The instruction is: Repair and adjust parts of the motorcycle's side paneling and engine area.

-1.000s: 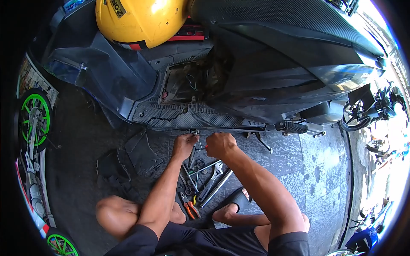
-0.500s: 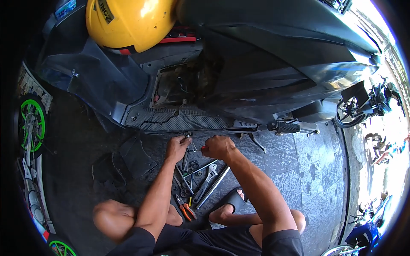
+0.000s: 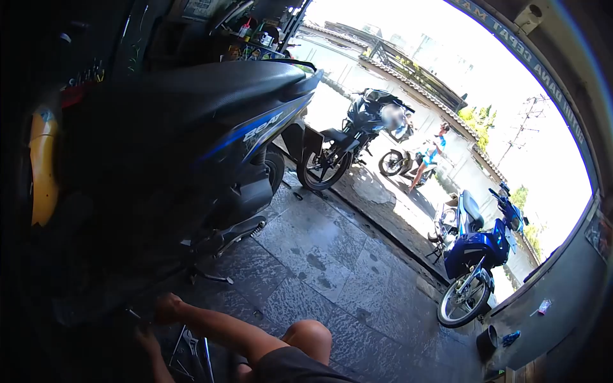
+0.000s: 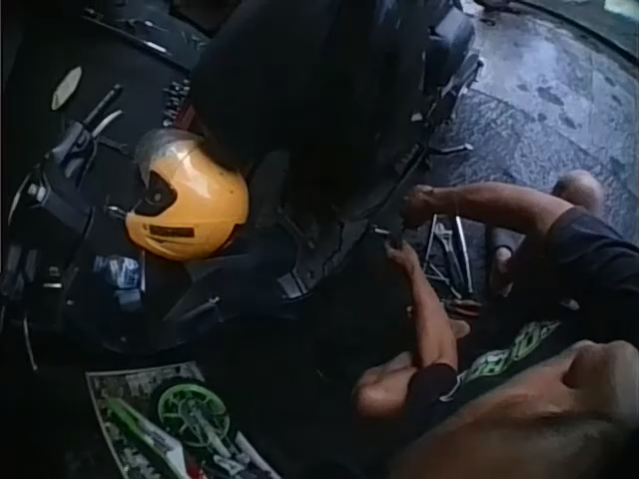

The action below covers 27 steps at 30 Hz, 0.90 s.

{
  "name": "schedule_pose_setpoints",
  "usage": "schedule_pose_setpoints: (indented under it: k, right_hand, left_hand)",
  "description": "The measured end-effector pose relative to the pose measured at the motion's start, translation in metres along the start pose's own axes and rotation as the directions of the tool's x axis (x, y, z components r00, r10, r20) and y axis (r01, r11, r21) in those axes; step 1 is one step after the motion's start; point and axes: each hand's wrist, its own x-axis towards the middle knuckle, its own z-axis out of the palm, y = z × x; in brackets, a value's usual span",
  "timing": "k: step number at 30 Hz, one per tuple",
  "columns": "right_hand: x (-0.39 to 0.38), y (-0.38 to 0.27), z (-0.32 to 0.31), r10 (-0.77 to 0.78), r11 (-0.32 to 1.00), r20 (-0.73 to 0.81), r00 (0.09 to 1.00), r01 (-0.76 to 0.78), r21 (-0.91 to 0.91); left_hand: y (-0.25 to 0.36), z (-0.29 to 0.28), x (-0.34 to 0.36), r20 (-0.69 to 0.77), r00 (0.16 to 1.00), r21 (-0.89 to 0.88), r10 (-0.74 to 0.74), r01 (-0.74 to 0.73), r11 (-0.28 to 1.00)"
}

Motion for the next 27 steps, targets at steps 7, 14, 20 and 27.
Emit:
schedule_pose_setpoints:
  k: [7,14,20,27]
  right_hand:
    - [0.005,0.008,0.013,-0.079,0.996,-0.036,0.996,0.078,-0.031]
    - [0.008,0.014,0.017,-0.046,0.998,-0.024,0.999,0.047,0.051]
    - [0.008,0.014,0.019,-0.051,0.997,-0.087,0.995,0.056,0.051]
    - [0.006,0.015,0.019,-0.084,0.992,-0.135,0.987,0.095,0.080]
  left_hand:
    - [-0.022,0.037,-0.022,-0.051,0.996,-0.081,0.069,-0.073,0.994]
    - [-0.010,0.042,-0.035,-0.103,0.990,-0.122,-0.093,0.080,0.989]
    - [-0.006,0.041,-0.036,0.010,0.978,-0.195,-0.206,0.204,0.959]
    - [0.001,0.040,-0.035,0.109,0.950,-0.247,-0.294,0.313,0.917]
